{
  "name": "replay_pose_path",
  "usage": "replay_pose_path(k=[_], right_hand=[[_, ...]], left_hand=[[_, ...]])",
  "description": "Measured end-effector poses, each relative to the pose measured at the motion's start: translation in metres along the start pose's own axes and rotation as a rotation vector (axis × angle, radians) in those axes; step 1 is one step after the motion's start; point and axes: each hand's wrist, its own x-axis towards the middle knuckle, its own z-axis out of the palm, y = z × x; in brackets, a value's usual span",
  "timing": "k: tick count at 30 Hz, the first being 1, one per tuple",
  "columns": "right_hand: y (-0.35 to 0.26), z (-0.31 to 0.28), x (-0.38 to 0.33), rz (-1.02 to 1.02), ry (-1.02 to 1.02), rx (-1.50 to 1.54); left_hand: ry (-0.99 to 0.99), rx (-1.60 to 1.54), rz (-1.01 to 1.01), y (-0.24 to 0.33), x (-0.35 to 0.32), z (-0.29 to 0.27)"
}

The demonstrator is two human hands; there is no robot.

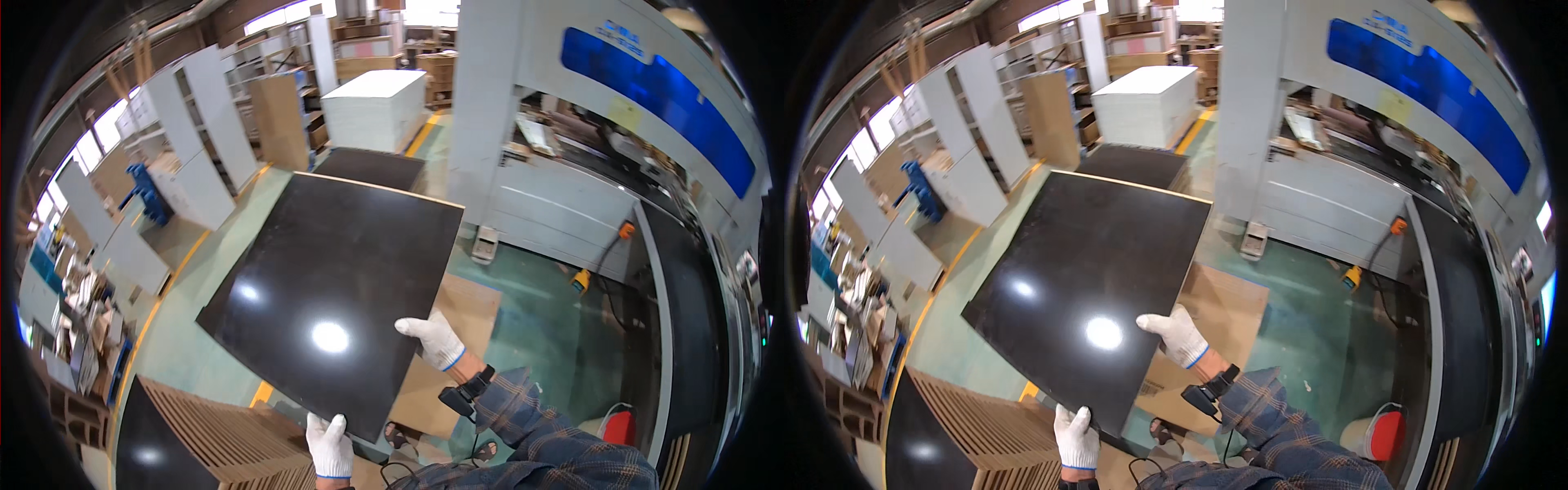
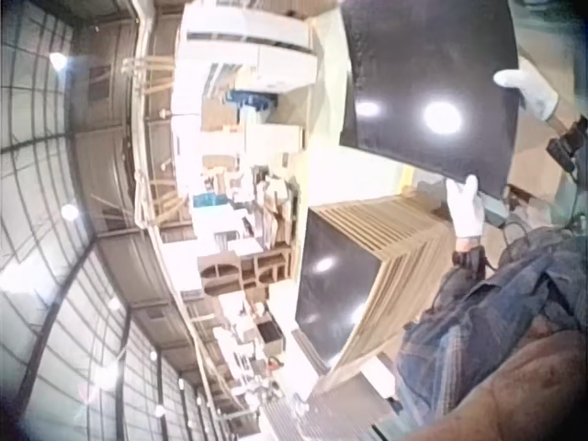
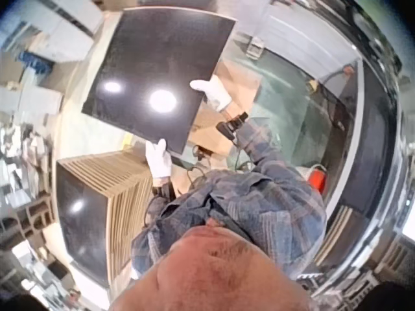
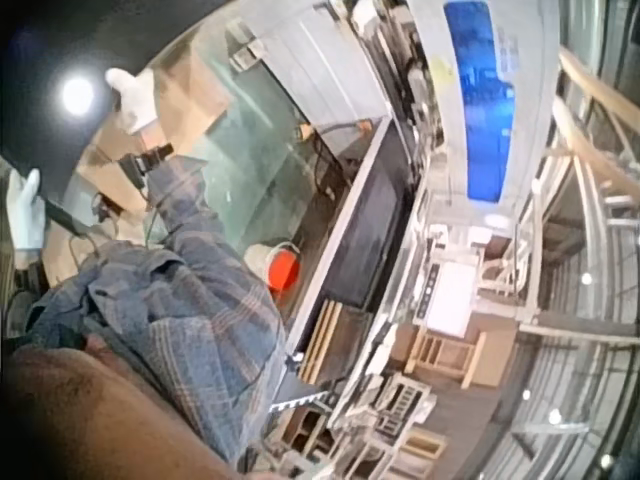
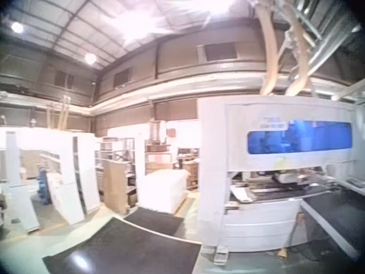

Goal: Unscrewing components and moving various furniture panels between stacks and industrial machinery.

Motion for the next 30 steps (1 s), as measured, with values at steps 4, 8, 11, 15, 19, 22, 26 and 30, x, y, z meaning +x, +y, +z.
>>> replay_pose_path(k=[4,8,11,15,19,22,26,30], right_hand=[[-0.088,-0.091,-0.092,-0.054,-0.055,-0.114],[-0.17,-0.183,-0.202,-0.274,-0.034,-0.458],[-0.227,-0.243,-0.269,-0.411,0.175,-0.42],[-0.264,-0.3,-0.338,-0.55,0.39,-0.215],[-0.284,-0.338,-0.382,-0.641,0.532,-0.252],[-0.308,-0.344,-0.402,-0.691,0.645,-0.383],[-0.338,-0.327,-0.403,-0.718,0.678,-0.875],[-0.365,-0.325,-0.353,-1.075,0.274,-1.635]], left_hand=[[-0.106,0.018,0.004,-0.033,-0.009,0.045],[-0.218,-0.399,-0.266,-0.088,0.01,0.104],[-0.233,-0.429,-0.452,-0.154,0.015,0.148],[-0.082,-0.272,-0.633,-0.254,0.007,0.214],[-0.183,-0.254,-0.688,-0.314,-0.016,0.29],[-0.459,-0.127,-0.855,-0.334,-0.036,0.367],[-0.969,0.086,-0.499,-0.374,-0.052,0.491],[-0.963,-0.029,-0.848,-0.425,-0.049,0.559]])
